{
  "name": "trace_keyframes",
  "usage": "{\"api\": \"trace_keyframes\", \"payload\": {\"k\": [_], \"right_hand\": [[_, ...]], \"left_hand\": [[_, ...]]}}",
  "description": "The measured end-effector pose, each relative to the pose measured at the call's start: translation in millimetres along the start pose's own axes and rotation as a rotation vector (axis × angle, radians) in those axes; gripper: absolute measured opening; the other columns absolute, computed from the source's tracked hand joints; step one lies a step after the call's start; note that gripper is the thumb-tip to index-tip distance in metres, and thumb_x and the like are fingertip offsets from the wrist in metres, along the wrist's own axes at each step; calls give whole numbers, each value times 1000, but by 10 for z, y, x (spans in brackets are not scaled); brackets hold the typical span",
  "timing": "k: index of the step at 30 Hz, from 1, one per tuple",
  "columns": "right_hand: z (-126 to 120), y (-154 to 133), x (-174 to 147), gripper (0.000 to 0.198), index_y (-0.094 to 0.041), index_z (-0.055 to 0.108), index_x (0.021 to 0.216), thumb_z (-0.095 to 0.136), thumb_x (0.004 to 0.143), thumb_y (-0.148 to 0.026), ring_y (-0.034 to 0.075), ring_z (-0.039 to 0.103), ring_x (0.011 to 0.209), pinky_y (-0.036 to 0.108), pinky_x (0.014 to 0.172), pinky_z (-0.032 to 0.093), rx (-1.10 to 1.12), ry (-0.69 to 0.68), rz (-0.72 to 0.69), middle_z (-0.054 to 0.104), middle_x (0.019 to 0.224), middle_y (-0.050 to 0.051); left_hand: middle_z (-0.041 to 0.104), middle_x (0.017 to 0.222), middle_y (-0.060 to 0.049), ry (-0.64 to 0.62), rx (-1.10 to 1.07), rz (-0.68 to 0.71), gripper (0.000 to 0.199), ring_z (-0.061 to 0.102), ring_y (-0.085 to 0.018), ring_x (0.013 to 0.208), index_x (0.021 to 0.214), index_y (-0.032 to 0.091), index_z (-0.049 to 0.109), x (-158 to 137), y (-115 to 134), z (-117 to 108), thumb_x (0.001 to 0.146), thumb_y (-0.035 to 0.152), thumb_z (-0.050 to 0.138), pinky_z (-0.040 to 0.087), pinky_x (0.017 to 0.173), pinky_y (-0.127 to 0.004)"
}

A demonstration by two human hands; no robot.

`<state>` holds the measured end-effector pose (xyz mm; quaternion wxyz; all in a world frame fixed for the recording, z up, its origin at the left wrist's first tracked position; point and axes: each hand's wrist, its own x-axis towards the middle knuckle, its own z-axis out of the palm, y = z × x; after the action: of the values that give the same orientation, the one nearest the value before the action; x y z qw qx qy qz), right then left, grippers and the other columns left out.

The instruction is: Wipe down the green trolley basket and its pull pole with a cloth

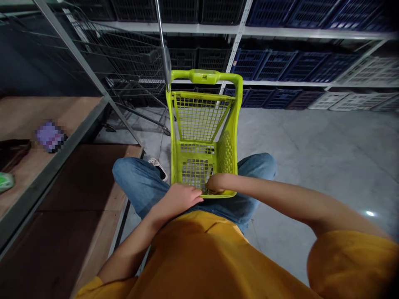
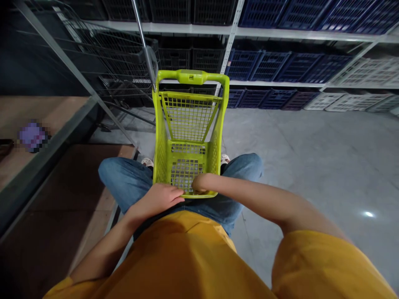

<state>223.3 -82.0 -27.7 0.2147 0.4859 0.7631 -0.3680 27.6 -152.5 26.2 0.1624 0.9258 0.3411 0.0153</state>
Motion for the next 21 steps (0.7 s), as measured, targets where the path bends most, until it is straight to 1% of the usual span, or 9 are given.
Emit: {"api": "trace_keyframes", "payload": {"k": [2,4,9,11,13,15,18,19,21], "right_hand": [[58,-17,68,33,-21,53,50,81,64,-10,18,60,68,30,73,50,-126,-47,81,52,51,-3],[6,-21,61,30,-21,55,52,81,63,-10,17,60,71,31,75,50,-221,-111,88,54,53,-3],[-326,98,-202,22,-20,60,62,72,66,-2,15,58,70,27,72,47,-159,-266,-146,57,59,-4],[-407,171,-347,21,-19,61,64,71,68,-2,16,58,73,28,73,46,-126,-277,-206,58,62,-2],[-412,233,-467,21,-20,62,64,72,69,-3,18,59,78,29,77,45,-89,-227,-202,60,64,0],[-362,278,-537,20,-21,63,65,74,69,-4,20,60,85,32,81,45,-93,-105,-161,63,70,3],[-324,345,-545,14,-20,68,72,79,72,-11,25,60,95,37,86,45,-266,86,-96,68,87,9],[-356,375,-529,12,-20,70,76,80,73,-14,27,60,98,38,86,45,-338,129,-84,69,93,11],[-506,448,-481,12,-19,72,85,80,76,-21,28,59,101,39,86,44,-450,186,-67,69,99,13]], "left_hand": [[73,87,-5,-28,-3,-18,37,69,-20,78,95,22,69,21,-13,41,101,47,42,46,68,-28],[74,89,-5,-30,4,-28,38,70,-22,79,96,23,69,28,-27,71,101,48,40,45,66,-29],[76,93,-6,-26,-25,-92,38,71,-24,79,99,26,69,59,11,65,100,49,40,44,65,-30],[76,92,-7,-37,-20,-111,38,71,-24,78,99,26,70,90,46,48,100,50,39,46,66,-31],[76,91,-7,-52,-2,-126,40,71,-25,78,100,26,70,132,85,39,100,50,38,47,66,-32],[76,90,-8,-63,11,-145,40,72,-26,78,99,26,70,185,131,48,100,50,37,47,66,-32],[76,88,-9,-68,27,-183,39,72,-27,78,99,26,69,275,216,98,99,50,38,49,65,-33],[76,88,-9,-68,33,-197,39,73,-27,77,100,26,68,302,246,119,99,50,38,49,65,-34],[76,86,-10,-74,36,-223,39,73,-28,76,102,26,67,348,299,153,100,50,37,50,64,-35]]}}
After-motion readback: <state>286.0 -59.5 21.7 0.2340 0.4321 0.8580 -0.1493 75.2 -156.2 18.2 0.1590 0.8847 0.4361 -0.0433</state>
